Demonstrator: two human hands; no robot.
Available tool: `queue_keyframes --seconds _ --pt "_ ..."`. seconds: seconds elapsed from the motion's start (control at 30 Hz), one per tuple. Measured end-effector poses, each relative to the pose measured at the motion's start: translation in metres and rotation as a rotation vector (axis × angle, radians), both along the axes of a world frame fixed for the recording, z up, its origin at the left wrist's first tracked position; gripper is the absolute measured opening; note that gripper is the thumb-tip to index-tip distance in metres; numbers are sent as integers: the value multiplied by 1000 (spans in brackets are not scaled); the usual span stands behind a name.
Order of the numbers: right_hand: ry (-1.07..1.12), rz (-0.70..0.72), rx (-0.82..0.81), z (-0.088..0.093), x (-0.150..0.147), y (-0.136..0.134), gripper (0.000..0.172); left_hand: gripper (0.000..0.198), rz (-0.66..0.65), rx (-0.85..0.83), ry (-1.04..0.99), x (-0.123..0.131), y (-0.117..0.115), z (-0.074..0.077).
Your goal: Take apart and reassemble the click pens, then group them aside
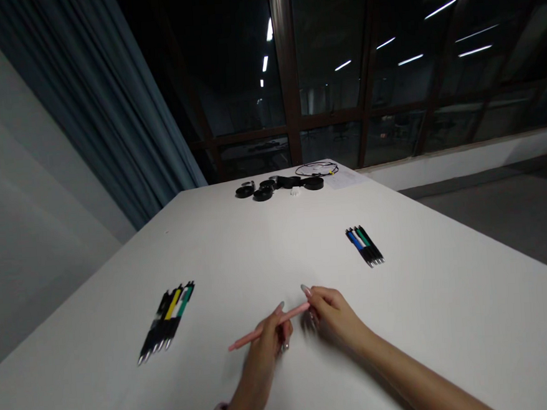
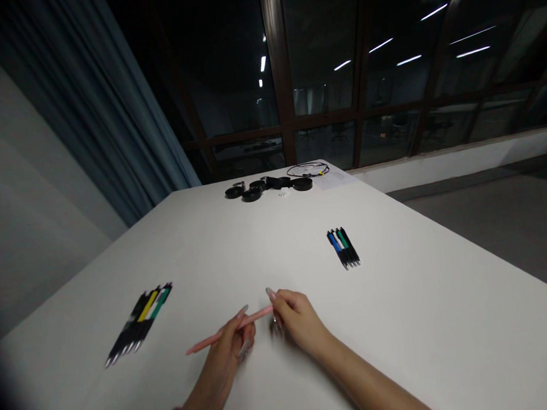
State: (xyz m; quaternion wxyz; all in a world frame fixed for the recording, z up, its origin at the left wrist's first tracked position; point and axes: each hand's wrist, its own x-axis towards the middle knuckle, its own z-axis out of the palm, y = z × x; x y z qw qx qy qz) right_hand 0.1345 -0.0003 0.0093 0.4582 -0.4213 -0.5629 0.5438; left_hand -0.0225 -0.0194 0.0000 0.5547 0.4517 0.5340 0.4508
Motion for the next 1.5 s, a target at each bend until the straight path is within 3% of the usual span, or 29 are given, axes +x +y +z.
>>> queue_keyframes --seconds 0.1,0.27,0.5,0.97,1.23,1.5 --pt "20 -7 6 0 0 -1 59 59 10 -5 3 -1 0 0" --pt "115 -28 -18 -1 1 -2 41 59 35 -27 -9 -3 2 -5" --pt "22 -1 3 -1 1 0 57 59 3 -22 15 -1 2 -2" --pt "-15 43 44 -4 1 -3 53 60 -16 0 -8 -4 5 -9" --pt "-75 79 57 1 4 -3 54 69 -59 -28 76 -8 11 -24" --pt "-39 86 33 -2 4 -1 52 57 -56 -31 104 -14 10 -26"
